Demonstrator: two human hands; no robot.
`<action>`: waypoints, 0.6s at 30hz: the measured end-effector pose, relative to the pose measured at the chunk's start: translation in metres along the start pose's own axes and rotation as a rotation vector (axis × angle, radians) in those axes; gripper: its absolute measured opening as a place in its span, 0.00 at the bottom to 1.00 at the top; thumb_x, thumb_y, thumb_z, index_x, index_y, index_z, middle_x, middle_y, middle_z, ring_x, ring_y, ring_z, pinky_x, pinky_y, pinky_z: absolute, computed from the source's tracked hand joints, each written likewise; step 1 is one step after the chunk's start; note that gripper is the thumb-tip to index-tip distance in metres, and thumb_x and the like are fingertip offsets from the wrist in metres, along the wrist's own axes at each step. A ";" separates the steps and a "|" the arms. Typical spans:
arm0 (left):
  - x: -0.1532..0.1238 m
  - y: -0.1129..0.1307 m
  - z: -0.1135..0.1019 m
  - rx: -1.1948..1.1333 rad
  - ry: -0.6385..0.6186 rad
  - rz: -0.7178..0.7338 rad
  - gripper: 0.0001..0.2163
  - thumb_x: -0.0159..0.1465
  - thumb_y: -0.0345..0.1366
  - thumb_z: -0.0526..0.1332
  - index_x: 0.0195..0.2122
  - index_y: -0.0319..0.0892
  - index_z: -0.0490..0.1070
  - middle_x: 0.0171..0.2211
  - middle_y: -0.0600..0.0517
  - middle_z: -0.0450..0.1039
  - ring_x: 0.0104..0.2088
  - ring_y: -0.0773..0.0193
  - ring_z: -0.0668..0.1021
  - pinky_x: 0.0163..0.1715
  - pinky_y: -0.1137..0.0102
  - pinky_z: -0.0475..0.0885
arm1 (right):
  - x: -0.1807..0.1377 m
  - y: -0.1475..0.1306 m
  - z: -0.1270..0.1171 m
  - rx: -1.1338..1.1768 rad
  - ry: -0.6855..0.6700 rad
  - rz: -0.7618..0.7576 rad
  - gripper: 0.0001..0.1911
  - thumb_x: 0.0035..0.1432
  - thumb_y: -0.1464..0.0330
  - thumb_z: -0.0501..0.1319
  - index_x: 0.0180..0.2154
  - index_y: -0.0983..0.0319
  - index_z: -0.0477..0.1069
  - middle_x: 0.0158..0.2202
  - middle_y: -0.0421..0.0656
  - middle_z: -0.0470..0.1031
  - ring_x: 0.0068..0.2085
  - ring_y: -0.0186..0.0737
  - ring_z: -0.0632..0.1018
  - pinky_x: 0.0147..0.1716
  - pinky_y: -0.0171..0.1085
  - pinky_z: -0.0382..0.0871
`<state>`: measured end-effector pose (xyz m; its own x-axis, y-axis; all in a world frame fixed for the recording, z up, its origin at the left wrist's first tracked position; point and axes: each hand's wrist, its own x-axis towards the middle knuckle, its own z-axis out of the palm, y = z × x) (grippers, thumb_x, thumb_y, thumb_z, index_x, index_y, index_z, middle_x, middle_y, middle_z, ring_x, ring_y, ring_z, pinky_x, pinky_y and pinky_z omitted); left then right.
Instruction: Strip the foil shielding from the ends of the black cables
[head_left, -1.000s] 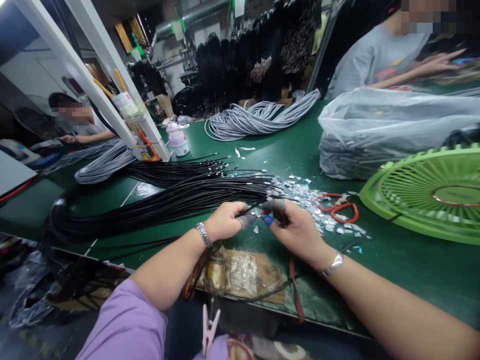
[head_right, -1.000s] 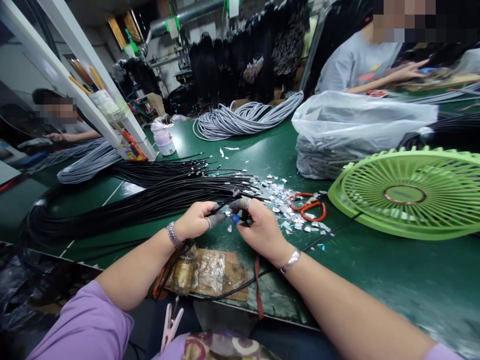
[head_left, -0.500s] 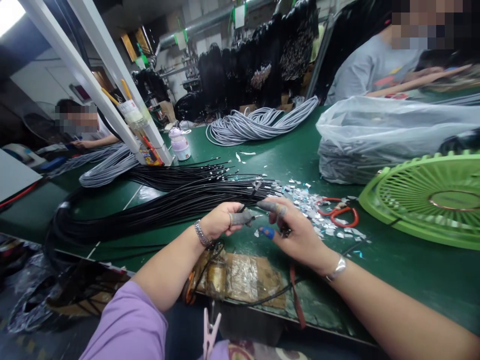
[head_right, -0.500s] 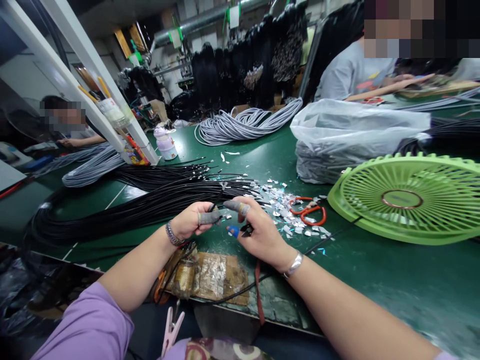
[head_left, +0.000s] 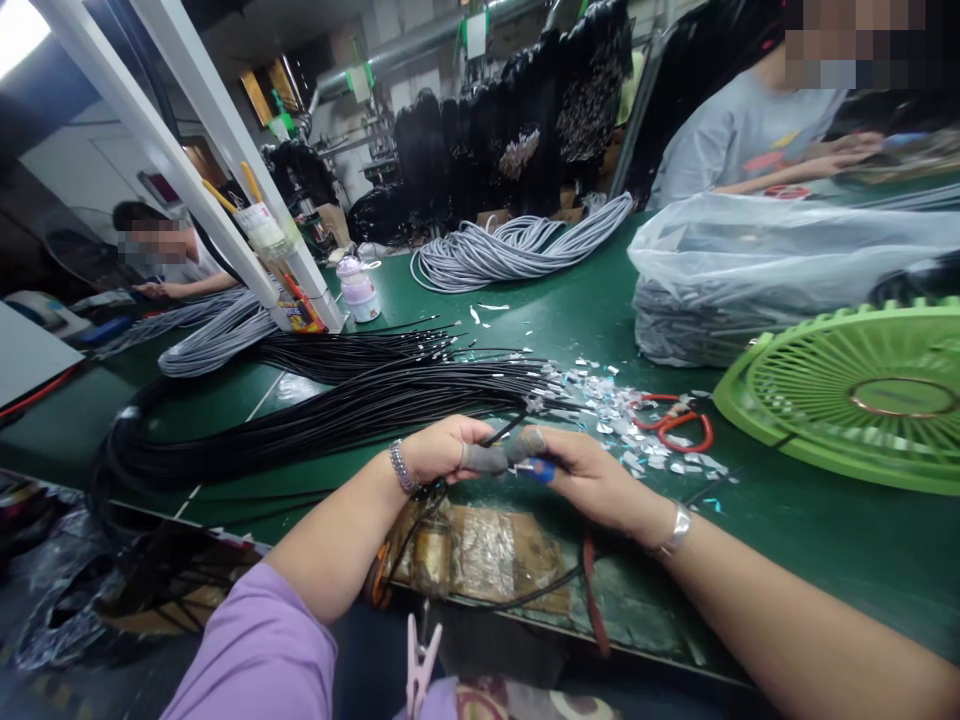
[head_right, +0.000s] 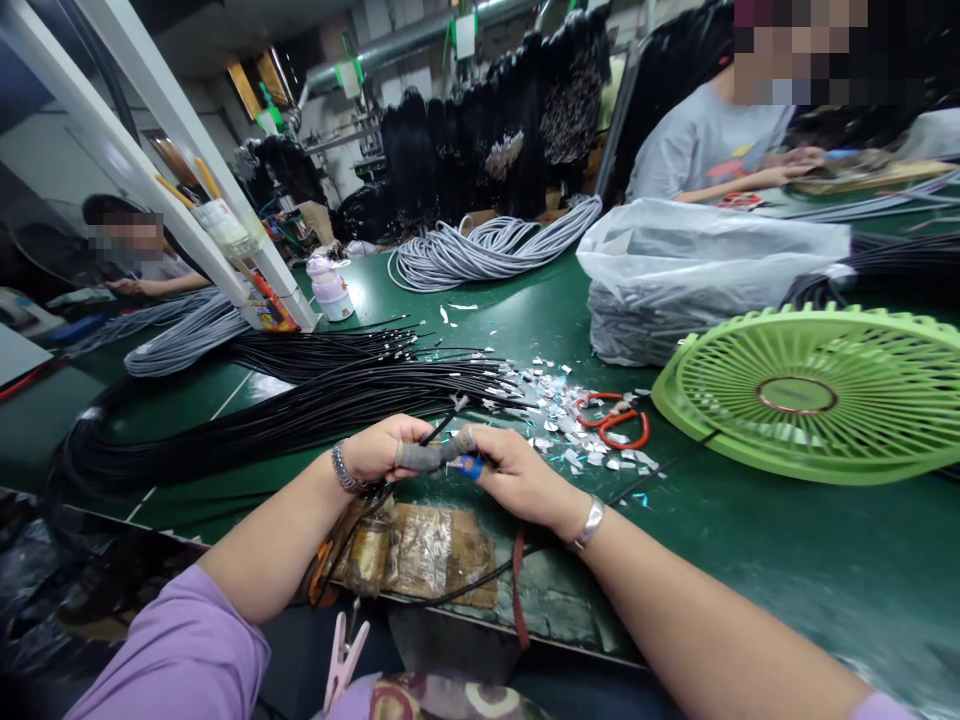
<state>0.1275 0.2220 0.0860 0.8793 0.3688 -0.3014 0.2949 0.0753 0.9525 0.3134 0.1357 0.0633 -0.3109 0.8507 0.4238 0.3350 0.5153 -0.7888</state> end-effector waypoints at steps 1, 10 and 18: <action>-0.001 0.001 0.000 0.072 -0.014 0.022 0.20 0.49 0.51 0.67 0.26 0.36 0.68 0.13 0.60 0.57 0.13 0.76 0.58 0.12 0.78 0.51 | 0.000 0.000 0.001 0.099 -0.056 0.080 0.12 0.58 0.60 0.57 0.29 0.61 0.70 0.27 0.42 0.72 0.28 0.37 0.70 0.28 0.35 0.66; 0.000 0.002 -0.001 0.381 -0.078 0.275 0.16 0.51 0.46 0.67 0.25 0.35 0.72 0.20 0.55 0.64 0.24 0.71 0.65 0.25 0.75 0.62 | 0.009 0.002 -0.001 0.545 0.279 0.619 0.17 0.43 0.57 0.64 0.20 0.60 0.60 0.15 0.32 0.55 0.17 0.26 0.53 0.15 0.30 0.45; 0.001 0.002 -0.002 0.416 0.062 0.244 0.10 0.51 0.39 0.67 0.23 0.37 0.72 0.20 0.55 0.64 0.25 0.69 0.66 0.27 0.75 0.63 | 0.004 -0.007 0.002 0.452 -0.156 0.673 0.27 0.41 0.43 0.63 0.23 0.61 0.63 0.17 0.33 0.60 0.17 0.25 0.54 0.15 0.30 0.44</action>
<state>0.1278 0.2248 0.0875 0.9211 0.3852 -0.0563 0.2186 -0.3921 0.8936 0.3084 0.1348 0.0698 -0.3027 0.9212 -0.2444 0.1142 -0.2195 -0.9689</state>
